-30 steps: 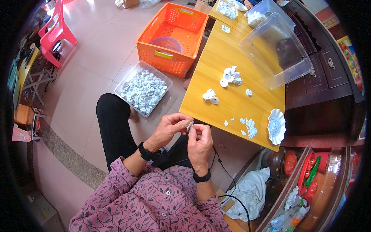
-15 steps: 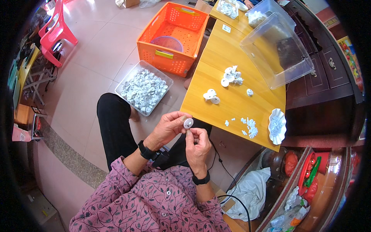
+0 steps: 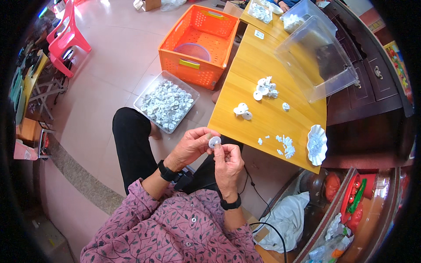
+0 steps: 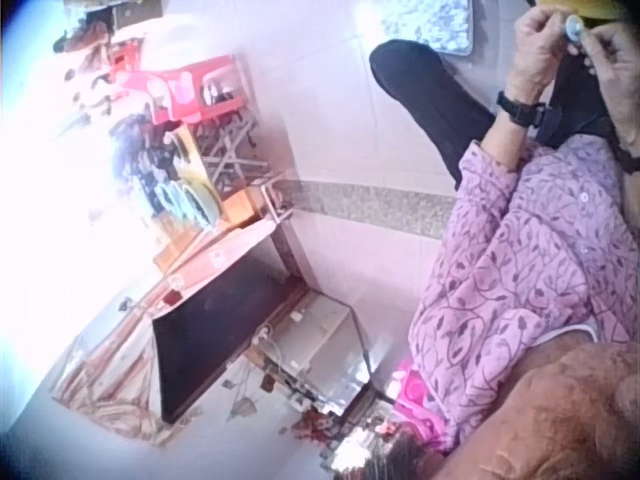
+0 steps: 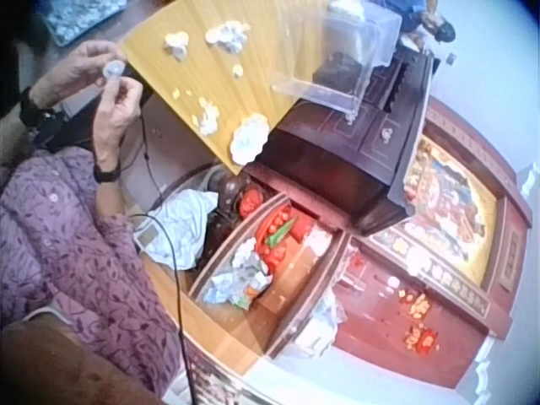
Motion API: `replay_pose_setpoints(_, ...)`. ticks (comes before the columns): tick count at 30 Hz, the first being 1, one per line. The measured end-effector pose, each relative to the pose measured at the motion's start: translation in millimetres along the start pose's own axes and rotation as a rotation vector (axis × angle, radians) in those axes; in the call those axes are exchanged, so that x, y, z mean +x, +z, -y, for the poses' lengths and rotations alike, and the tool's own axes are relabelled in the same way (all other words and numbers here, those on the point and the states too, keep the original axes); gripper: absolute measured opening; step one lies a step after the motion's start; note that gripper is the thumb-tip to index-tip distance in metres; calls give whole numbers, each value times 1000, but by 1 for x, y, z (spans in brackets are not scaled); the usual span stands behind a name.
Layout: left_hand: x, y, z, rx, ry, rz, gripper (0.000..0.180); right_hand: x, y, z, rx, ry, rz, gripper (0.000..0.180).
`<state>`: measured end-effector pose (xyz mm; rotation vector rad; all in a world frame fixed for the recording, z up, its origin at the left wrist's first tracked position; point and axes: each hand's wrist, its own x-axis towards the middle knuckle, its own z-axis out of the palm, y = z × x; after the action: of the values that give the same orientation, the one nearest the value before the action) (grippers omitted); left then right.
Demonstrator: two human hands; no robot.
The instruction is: The person picks up a white plastic base and a small white component from the table, fits the component into the base by hand, and places the assembled unit back onto the table, repeating the process several times.
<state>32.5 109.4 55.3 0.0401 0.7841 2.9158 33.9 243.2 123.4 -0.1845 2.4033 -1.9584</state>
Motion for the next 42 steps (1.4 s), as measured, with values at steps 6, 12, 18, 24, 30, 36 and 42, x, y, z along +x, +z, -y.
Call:
replay_pose_setpoints(6, -3, 0, -2, 99, 6, -11, 26, 3, -2, -5, 18, 53, 27, 18)
replay_pose_setpoints(12, -5, -1, -8, 139, 9, -36, 26, 3, 0, -6, 59, 59, 47, 18)
replay_pose_setpoints(18, 1, -15, -27, 217, 69, -193, 24, 4, -13, -10, -19, 86, 33, 16)
replay_pose_setpoints(24, 7, -68, -69, 262, 377, -648, 20, 10, -34, -35, -176, -23, 4, 13)
replay_pose_setpoints(30, 17, -121, -82, 292, 479, -855, 28, 21, -59, -34, -397, -216, -150, 10)
replay_pose_setpoints(36, 18, -108, -62, 423, 446, -798, 31, 33, -90, -52, -616, -310, -261, 6)
replay_pose_setpoints(42, 31, -35, -52, 666, 456, -648, 17, 49, -106, -59, -836, -464, -322, 7)
